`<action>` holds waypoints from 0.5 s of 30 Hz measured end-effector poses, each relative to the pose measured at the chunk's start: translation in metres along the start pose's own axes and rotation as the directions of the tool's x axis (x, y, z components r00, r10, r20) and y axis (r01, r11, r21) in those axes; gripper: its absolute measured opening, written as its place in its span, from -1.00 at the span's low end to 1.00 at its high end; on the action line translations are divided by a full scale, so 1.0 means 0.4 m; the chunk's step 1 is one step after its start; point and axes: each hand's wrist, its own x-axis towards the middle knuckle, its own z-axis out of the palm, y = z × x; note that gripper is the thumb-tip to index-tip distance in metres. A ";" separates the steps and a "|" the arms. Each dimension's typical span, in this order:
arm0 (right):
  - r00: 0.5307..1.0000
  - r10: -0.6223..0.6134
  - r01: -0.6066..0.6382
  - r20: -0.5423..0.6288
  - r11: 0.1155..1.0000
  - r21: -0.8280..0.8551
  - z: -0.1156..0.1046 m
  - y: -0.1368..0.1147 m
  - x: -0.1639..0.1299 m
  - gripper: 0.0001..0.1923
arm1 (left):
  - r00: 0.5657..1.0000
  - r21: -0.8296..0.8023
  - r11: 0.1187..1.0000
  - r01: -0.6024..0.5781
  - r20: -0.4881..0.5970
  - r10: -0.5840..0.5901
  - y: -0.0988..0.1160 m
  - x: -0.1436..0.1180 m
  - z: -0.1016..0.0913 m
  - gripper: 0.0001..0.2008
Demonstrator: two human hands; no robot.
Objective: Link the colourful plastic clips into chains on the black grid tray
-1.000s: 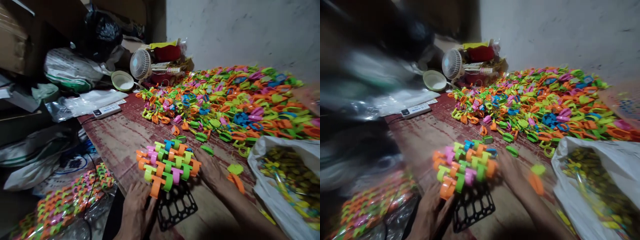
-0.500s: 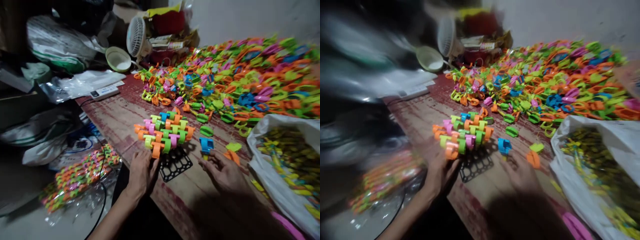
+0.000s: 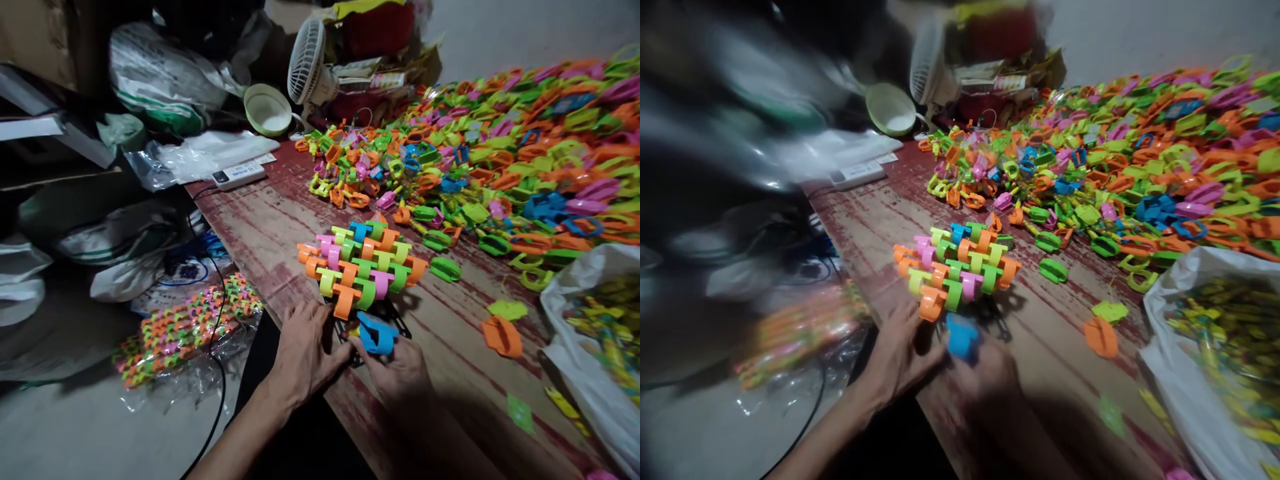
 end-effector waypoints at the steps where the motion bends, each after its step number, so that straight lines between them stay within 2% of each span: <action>1: 0.999 -0.053 0.053 0.000 0.998 -0.047 -0.001 0.000 0.003 -0.88 | 1.000 0.001 1.000 0.009 0.012 -0.009 -0.005 0.001 0.003 -0.62; 7: 0.964 -0.264 0.263 0.012 0.954 -0.144 0.001 -0.022 0.029 -0.87 | 0.997 -0.039 0.999 0.019 0.080 -0.016 -0.029 0.004 0.003 -0.63; 15: 0.966 -0.256 0.257 0.043 0.966 -0.022 0.009 -0.026 0.050 -0.79 | 0.998 -0.106 0.993 0.057 0.026 -0.055 -0.014 0.009 -0.015 -0.80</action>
